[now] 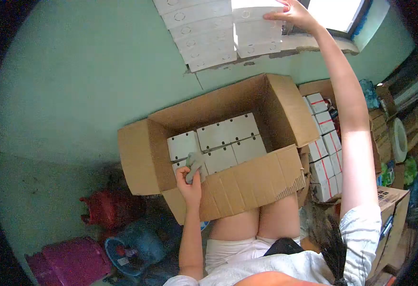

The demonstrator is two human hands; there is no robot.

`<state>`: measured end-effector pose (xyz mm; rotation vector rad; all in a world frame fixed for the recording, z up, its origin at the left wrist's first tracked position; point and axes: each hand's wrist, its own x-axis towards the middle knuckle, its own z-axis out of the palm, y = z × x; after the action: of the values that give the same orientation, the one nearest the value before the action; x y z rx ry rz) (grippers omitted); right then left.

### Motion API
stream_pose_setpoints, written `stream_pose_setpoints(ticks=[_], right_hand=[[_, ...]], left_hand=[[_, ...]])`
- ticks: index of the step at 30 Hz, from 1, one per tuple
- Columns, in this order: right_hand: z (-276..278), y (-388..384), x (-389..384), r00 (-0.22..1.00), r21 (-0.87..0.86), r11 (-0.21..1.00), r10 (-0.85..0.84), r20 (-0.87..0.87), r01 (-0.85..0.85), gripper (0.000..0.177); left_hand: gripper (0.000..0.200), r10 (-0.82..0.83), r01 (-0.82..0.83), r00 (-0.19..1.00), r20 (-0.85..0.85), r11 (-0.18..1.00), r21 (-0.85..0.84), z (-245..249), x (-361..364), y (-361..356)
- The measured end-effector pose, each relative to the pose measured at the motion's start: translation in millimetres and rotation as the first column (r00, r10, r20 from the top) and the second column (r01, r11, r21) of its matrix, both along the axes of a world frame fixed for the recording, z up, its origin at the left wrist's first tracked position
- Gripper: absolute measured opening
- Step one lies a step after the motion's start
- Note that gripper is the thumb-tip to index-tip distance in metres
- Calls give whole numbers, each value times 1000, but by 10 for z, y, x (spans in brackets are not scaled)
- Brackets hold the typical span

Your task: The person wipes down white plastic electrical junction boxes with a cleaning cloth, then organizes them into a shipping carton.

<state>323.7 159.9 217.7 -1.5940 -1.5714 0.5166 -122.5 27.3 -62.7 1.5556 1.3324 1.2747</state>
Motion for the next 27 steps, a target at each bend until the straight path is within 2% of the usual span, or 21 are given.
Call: stream_pose_setpoints(ticks=[2, 3, 5, 6, 8, 9, 11, 12, 14, 15, 16, 17, 18, 20, 21, 23, 24, 27], right_hand=[[-150, 169, 205, 994, -75, 994, -67, 88, 74, 89], [-227, 197, 211, 994, -81, 994, -65, 91, 72, 89], [-356, 236, 226, 998, 223, 975, 0, 64, -14, 80], [-351, 211, 198, 998, 217, 976, 4, 67, -19, 80], [-342, 145, 146, 990, 46, 991, -130, 60, 127, 84], [-409, 157, 169, 990, 43, 991, -128, 66, 125, 84], [-598, 204, 237, 978, 234, 949, -207, -34, 209, 87], [-563, 172, 190, 978, 233, 950, -206, -30, 208, 87], [-522, 66, 98, 960, 84, 980, -160, -228, 183, 90], [-519, 20, 44, 961, 82, 980, -160, -225, 183, 90], [-509, -23, -7, 972, 106, 983, -126, -200, 149, 81], [-491, -41, -32, 981, 131, 985, -92, -173, 115, 73], [-587, 49, 36, 982, 130, 985, -92, -167, 114, 73], [-990, 304, 249, 871, 32, 970, -201, -449, 240, 107], [-1091, 297, 213, 872, 30, 970, -203, -446, 241, 107], [-1225, 327, 46, 909, 176, 904, -347, -229, 389, 103], [-1291, 410, -24, 912, 175, 907, -341, -229, 383, 103], [-1494, 682, -302, 767, 520, 600, -614, -187, 607, 81]], left_hand=[[23, 6, -6, 1000, -1, 1000, 13, -27, -15, 2], [23, 10, -10, 1000, 3, 1000, -4, -14, -14, -2], [23, 15, -15, 1000, 11, 1000, -26, 34, -6, 1], [23, 13, -13, 1000, 12, 1000, -18, 69, 5, -2], [23, 14, -13, 1000, 18, 1000, -18, 24, -20, -20], [22, 9, -9, 999, 31, 1000, -7, -68, -54, 7], [22, 5, -5, 999, 48, 1000, 4, -62, -57, 22], [22, 3, 0, 998, 56, 999, -43, 44, -40, 2], [22, 1, 5, 998, 65, 996, -94, 82, -37, -6], [21, -7, 8, 999, 51, 1000, -22, 54, -41, 5], [21, -14, 12, 999, 38, 999, 51, 48, -37, 15], [21, -14, 12, 999, 43, 999, 51, 63, -28, 17], [21, -10, 8, 997, 74, 1000, 28, 106, -12, 12], [20, -5, 5, 994, 110, 1000, 0, 107, -4, 2], [20, 3, -4, 998, 67, 1000, 15, 85, -21, 7], [20, 19, -19, 999, 28, 999, 30, 69, -21, 10], [19, 14, -15, 999, 41, 1000, 18, 74, -16, 6], [20, -7, 7, 998, 59, 1000, -4, 48, -42, 11]])
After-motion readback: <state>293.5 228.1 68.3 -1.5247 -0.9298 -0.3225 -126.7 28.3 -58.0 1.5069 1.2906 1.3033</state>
